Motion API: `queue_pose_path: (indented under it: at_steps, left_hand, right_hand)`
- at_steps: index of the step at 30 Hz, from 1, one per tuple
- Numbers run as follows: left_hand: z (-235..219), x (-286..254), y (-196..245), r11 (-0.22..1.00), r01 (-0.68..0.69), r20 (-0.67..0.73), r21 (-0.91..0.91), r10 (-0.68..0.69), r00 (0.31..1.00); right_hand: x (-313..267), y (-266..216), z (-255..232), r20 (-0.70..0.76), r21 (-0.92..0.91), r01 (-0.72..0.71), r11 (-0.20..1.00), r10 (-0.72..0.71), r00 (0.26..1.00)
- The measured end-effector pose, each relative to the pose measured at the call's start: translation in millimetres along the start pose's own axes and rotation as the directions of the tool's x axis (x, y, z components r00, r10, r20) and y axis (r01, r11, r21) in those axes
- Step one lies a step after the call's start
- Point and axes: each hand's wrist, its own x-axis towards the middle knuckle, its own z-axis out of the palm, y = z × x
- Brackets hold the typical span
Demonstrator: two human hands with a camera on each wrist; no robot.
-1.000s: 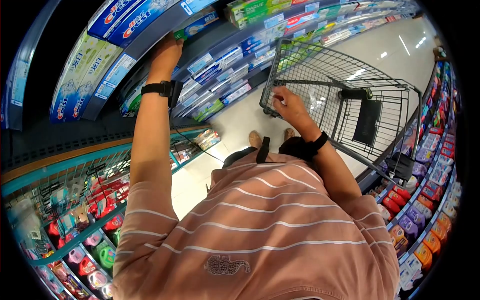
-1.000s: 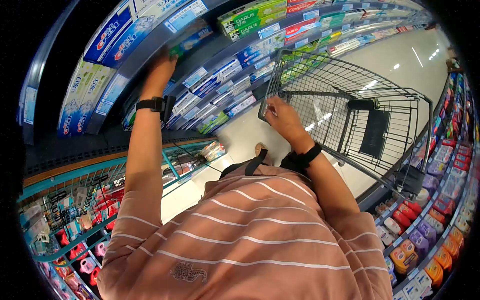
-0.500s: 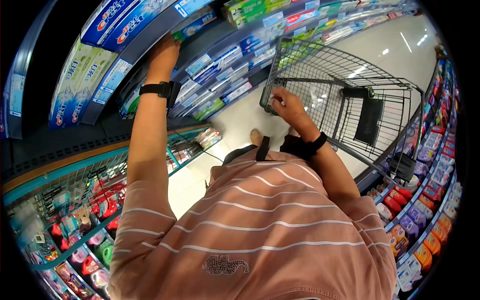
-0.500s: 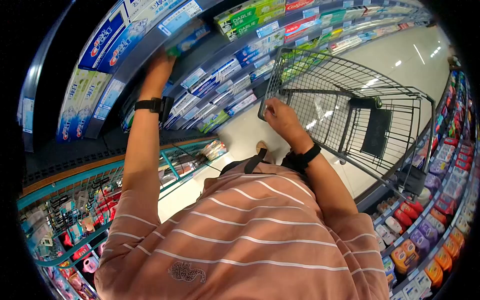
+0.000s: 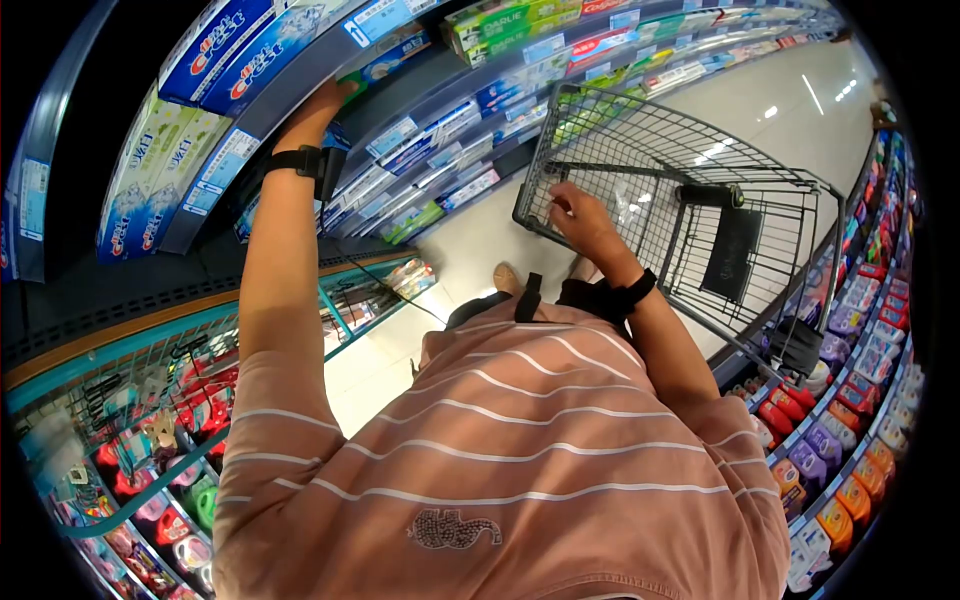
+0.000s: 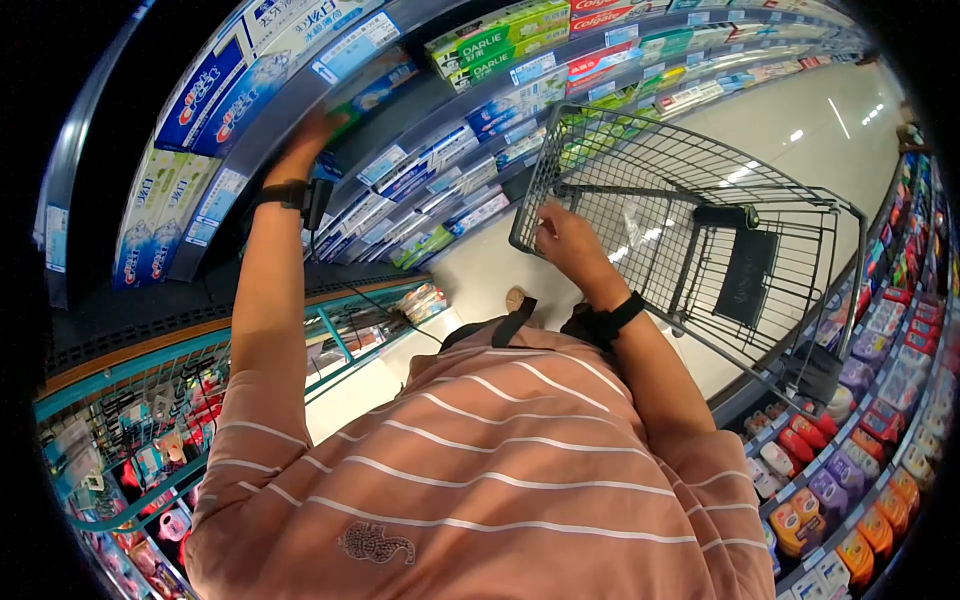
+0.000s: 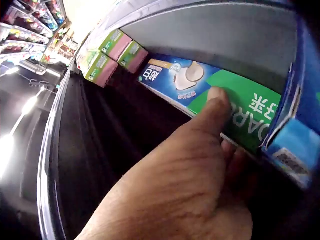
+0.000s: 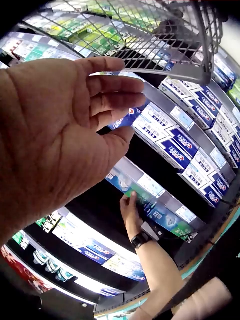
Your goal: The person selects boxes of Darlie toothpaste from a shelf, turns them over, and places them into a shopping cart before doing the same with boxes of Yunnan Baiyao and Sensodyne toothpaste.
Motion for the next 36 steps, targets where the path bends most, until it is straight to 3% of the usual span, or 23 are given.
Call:
queue_pose_path:
  at_steps: [3, 6, 9, 13, 14, 16, 21, 24, 25, 27, 28, 29, 32, 33, 35, 36]
  left_hand:
    - [1, 2, -17, 0.990, -0.006, -0.006, -0.139, 0.005, 1.000]
    - [-37, -16, 13, 0.972, -0.065, -0.158, -0.226, 0.029, 0.987]
    - [-44, -23, 25, 0.999, -0.031, -0.272, -0.039, 0.019, 0.962]
    - [-40, -29, 19, 0.982, 0.054, -0.204, -0.181, -0.091, 0.975]
    - [-43, -34, 18, 0.991, -0.066, -0.239, -0.118, 0.036, 0.970]
    - [-45, -44, 20, 0.987, -0.112, -0.305, -0.119, 0.071, 0.950]
    - [-56, -71, 33, 1.000, -0.001, -0.248, 0.012, 0.004, 0.969]
    - [-58, -87, 47, 0.994, -0.089, -0.327, 0.068, 0.106, 0.939]
    - [-60, -93, 55, 1.000, -0.021, -0.268, 0.014, 0.024, 0.963]
    - [-70, -107, 72, 0.987, -0.146, -0.308, 0.064, 0.159, 0.938]
    - [-73, -114, 80, 0.974, -0.208, -0.324, 0.086, 0.225, 0.919]
    - [-70, -120, 85, 0.972, -0.233, -0.315, 0.043, 0.234, 0.920]
    - [-76, -137, 110, 0.959, -0.279, -0.270, -0.053, 0.256, 0.928]
    - [-81, -142, 119, 0.971, -0.197, -0.177, -0.135, 0.172, 0.969]
    - [-80, -146, 126, 0.942, -0.156, -0.079, -0.297, 0.139, 0.987]
    - [-80, -148, 128, 0.920, -0.127, -0.029, -0.371, 0.125, 0.992]
  right_hand:
    - [0, 0, -2, 0.004, 0.009, -0.019, 1.000, 0.019, 1.000]
    - [0, 4, 0, 0.002, -0.003, -0.017, 1.000, 0.017, 1.000]
    - [2, 1, 2, 0.021, -0.020, -0.034, 0.999, 0.034, 0.999]
    - [2, 0, 3, 0.016, -0.076, -0.028, 0.997, 0.029, 0.999]
    - [4, 0, 4, 0.008, -0.057, -0.016, 0.998, 0.016, 1.000]
    - [3, 0, 6, -0.005, -0.019, 0.011, 1.000, -0.011, 1.000]
    - [9, -12, 10, 0.046, 0.025, 0.003, 1.000, -0.004, 0.999]
    - [17, -23, 8, 0.057, 0.109, 0.004, 0.994, -0.010, 0.998]
    - [21, -28, 6, 0.034, 0.195, 0.041, 0.980, -0.048, 0.998]
    - [34, -37, -2, -0.025, 0.359, 0.113, 0.927, -0.111, 0.994]
    - [40, -53, -12, -0.017, 0.412, 0.072, 0.908, -0.071, 0.997]
    - [45, -72, -26, -0.008, 0.463, 0.031, 0.886, -0.030, 1.000]
    - [55, -108, -52, -0.033, 0.541, 0.080, 0.837, -0.074, 0.997]
    - [59, -111, -56, -0.030, 0.541, 0.117, 0.833, -0.119, 0.992]
    - [63, -114, -61, -0.014, 0.545, 0.186, 0.818, -0.213, 0.977]
    - [64, -115, -64, 0.059, 0.564, 0.128, 0.816, -0.194, 0.979]
